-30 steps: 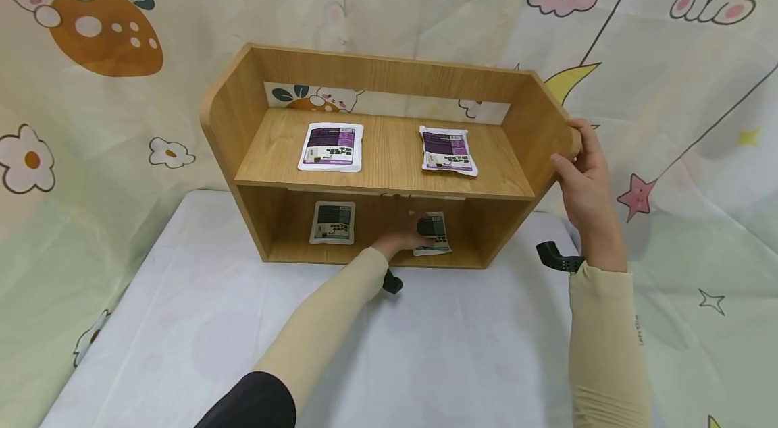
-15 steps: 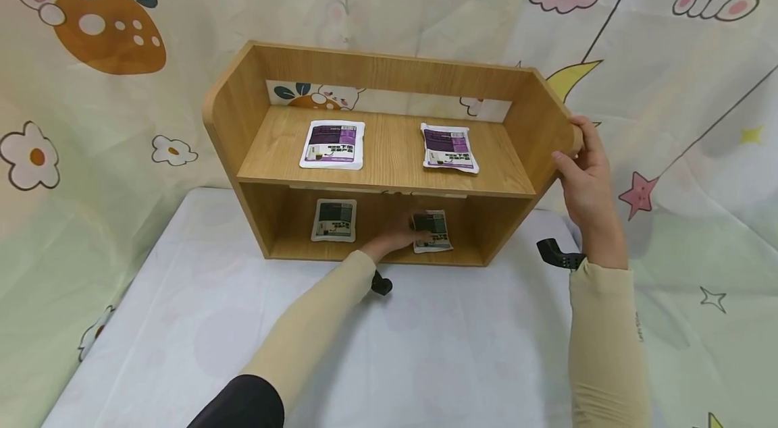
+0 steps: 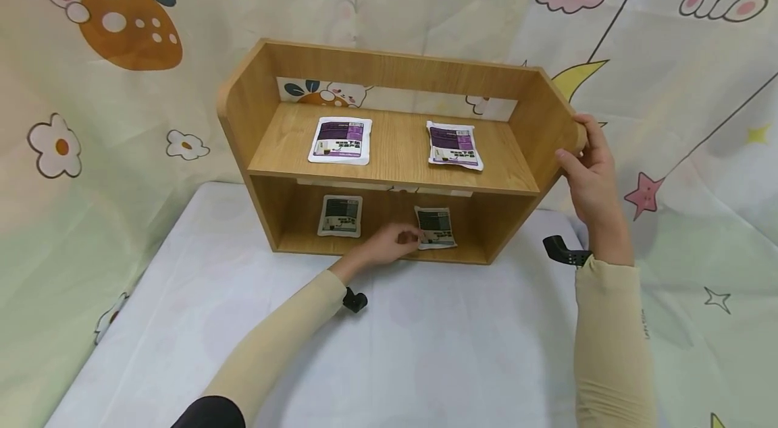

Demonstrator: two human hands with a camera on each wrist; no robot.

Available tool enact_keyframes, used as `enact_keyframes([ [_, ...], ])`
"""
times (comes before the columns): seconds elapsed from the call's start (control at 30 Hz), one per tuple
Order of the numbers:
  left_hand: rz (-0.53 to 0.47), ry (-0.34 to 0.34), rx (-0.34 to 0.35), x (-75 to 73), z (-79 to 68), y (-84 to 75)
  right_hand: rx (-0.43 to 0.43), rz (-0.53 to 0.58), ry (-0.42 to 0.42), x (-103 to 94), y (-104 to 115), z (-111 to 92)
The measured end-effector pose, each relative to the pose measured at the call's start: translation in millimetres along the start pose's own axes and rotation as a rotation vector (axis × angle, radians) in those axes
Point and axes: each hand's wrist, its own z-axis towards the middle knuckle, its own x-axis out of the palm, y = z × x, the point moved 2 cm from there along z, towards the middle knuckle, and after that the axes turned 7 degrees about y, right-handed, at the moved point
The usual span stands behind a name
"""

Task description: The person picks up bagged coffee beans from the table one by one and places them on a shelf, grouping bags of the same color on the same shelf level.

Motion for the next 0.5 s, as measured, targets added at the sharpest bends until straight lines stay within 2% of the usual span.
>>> enact_keyframes([
  [0.23, 0.026, 0.129, -0.008, -2.8, -40.1, 1.0, 0.056, -0.042, -0.004, -0.6, -3.9, 0.2],
  [0.4, 0.042, 0.136, -0.042, -8.5, -67.9, 2.5, 0.109, -0.088, -0.006, 3.1, -2.1, -1.3],
  [0.5, 0.054, 0.139, -0.08, -14.1, -85.1, 3.3, 0.164, -0.198, -0.008, 8.2, -0.1, -6.7],
])
